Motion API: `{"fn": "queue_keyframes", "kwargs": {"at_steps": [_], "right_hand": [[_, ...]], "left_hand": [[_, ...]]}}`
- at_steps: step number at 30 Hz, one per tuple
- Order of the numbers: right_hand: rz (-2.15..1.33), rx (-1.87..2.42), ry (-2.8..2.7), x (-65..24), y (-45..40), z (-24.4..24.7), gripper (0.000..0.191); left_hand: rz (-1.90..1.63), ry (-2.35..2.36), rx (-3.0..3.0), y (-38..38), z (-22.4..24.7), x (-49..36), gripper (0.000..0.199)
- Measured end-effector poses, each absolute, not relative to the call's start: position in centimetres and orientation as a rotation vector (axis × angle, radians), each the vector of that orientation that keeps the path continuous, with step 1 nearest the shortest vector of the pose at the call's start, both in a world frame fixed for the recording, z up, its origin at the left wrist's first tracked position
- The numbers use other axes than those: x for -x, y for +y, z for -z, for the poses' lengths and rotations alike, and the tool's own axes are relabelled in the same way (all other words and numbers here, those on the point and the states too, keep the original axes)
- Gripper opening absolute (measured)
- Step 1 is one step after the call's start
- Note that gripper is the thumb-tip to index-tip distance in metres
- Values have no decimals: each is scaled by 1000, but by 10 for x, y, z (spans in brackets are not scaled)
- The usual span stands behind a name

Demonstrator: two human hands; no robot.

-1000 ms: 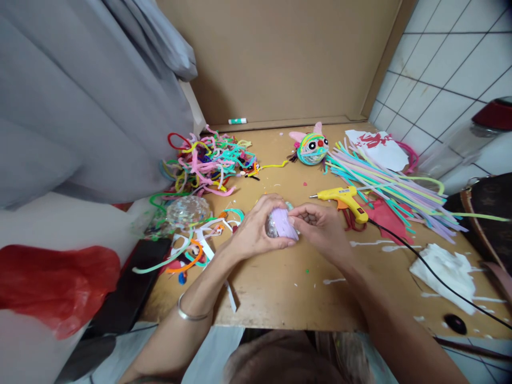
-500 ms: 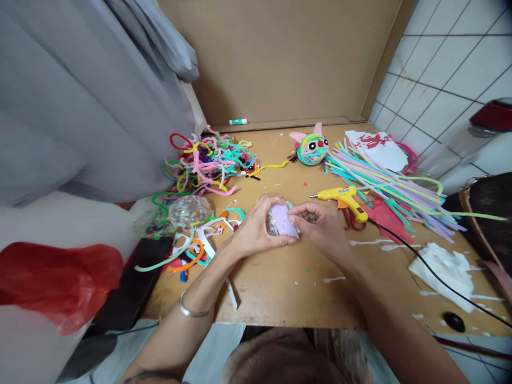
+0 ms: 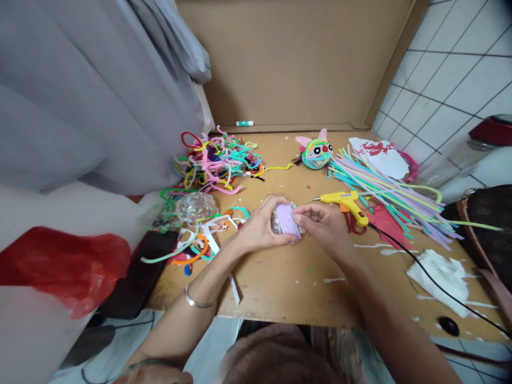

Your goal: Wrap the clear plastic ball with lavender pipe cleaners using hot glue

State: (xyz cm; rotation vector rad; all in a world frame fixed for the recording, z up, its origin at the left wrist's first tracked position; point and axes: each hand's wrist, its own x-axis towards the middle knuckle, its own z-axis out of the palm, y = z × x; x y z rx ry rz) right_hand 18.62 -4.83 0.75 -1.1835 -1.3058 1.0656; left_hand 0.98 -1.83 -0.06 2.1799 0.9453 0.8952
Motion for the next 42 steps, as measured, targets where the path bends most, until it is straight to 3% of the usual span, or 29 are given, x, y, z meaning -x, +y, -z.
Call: {"fn": "queue_keyframes", "kwargs": {"at_steps": [42], "right_hand": [[-1092,1176,-1281,-185,-47,-8,18]], "left_hand": [[-926,928,-2179,-17,4,-10,66]]}}
